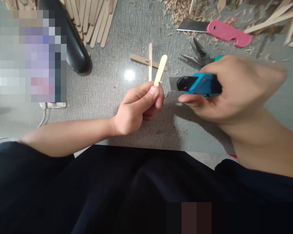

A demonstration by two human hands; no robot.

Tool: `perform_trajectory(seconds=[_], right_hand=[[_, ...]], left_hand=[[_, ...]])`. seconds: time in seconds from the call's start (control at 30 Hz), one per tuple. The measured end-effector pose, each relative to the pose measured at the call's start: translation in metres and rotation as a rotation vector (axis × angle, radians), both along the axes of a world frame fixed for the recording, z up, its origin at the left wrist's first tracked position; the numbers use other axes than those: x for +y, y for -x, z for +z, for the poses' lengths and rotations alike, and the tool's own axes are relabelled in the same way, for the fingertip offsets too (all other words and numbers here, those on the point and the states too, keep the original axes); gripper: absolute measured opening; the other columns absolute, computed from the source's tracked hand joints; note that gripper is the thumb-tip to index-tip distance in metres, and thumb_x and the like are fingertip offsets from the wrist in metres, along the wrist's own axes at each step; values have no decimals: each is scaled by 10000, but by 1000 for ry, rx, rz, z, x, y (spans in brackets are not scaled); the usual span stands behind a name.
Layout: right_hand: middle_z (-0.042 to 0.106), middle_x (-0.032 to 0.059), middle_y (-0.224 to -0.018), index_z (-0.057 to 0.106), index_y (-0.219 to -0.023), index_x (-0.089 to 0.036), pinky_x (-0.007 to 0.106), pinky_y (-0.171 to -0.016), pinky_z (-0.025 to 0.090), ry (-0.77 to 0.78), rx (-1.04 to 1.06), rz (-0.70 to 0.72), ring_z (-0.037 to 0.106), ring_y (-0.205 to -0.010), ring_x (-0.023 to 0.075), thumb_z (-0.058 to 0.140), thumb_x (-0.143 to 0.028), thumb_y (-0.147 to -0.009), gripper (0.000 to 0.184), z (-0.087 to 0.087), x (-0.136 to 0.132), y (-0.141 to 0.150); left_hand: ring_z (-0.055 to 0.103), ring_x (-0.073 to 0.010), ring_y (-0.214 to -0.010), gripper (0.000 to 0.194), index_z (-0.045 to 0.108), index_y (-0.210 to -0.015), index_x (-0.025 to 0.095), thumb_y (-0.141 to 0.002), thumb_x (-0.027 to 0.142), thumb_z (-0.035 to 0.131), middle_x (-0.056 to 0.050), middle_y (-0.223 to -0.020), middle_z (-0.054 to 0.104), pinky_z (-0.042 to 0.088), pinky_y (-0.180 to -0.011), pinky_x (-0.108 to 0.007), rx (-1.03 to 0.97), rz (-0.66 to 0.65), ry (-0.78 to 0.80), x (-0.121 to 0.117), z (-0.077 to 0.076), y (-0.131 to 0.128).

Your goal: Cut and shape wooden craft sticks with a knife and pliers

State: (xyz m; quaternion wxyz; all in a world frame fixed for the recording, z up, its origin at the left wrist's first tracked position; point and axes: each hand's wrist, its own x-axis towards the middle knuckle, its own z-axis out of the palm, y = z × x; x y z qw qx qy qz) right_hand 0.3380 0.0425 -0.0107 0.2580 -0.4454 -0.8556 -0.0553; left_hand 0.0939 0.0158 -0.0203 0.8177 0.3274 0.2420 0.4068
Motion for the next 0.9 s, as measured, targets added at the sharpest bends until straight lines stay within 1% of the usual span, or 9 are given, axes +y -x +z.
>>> perform_trajectory(seconds=[0.07, 0.13, 0.2, 0.27, 0.4, 0.5, 0.7, 0.8, 0.9], right_hand=[[728, 60, -745, 725, -883, -203, 366, -568, 336, 24, 16, 41, 579, -604, 158, 472, -956, -1097, 823, 0, 0, -1], [716, 45, -753, 714, -925, -208, 366, -586, 334, 17, 33, 51, 576, -612, 158, 386, -881, -1163, 786, -1, -1, 1], [625, 13, -700, 663, -898, -225, 358, -609, 326, -4, 40, 21, 545, -596, 153, 246, -832, -1203, 797, -1, -4, 4], [533, -6, -656, 604, -838, -238, 357, -614, 309, 1, 38, 5, 506, -578, 150, 192, -826, -1206, 807, -2, -6, 7], [538, -5, -673, 616, -854, -233, 364, -609, 283, 35, 77, 70, 496, -582, 152, 263, -806, -1218, 766, 1, -6, 9], [539, -9, -668, 623, -855, -236, 373, -591, 282, 51, 71, 88, 492, -576, 157, 283, -812, -1216, 760, 2, -4, 9], [537, -11, -664, 625, -850, -235, 376, -581, 278, 86, 80, 97, 483, -579, 153, 286, -798, -1226, 757, 2, -4, 7], [527, -10, -673, 629, -854, -229, 365, -580, 301, 131, 65, 124, 474, -593, 151, 260, -768, -1240, 759, 9, -4, 4], [489, -24, -660, 634, -865, -228, 347, -572, 302, 197, 41, 177, 444, -590, 144, 250, -737, -1253, 747, 17, -3, 2]], left_hand=[[231, -42, -482, 706, 490, -791, 243, -1033, 853, 751, 99, -622, 303, 224, -452, -225, 13, 3, -4, 0, 0, 0], [222, -42, -480, 716, 485, -788, 246, -1030, 871, 737, 103, -613, 283, 212, -447, -229, 22, -1, -10, 1, 0, 0], [232, -42, -476, 717, 496, -785, 246, -1027, 877, 736, 105, -600, 276, 209, -442, -230, 24, -14, -22, 1, 0, 0], [246, -42, -473, 709, 516, -783, 241, -1032, 866, 739, 105, -588, 285, 212, -442, -227, 27, -13, -33, 0, 1, -1], [254, -38, -470, 669, 553, -784, 230, -1067, 807, 742, 100, -580, 322, 211, -445, -225, 31, 18, -51, -1, 5, -1], [257, -40, -466, 690, 544, -766, 232, -1059, 826, 736, 96, -574, 324, 213, -442, -229, 37, 9, -56, -1, 5, -1], [249, -34, -462, 657, 535, -774, 229, -1080, 768, 751, 104, -576, 301, 219, -434, -217, -38, -63, -72, 3, 1, 2], [263, -26, -460, 624, 536, -776, 224, -1104, 707, 755, 103, -587, 308, 237, -444, -201, -79, -130, -88, 6, 2, 4], [319, -28, -487, 587, 554, -759, 212, -1126, 620, 763, 81, -608, 381, 263, -461, -203, -58, -139, -100, 7, 7, 6]])
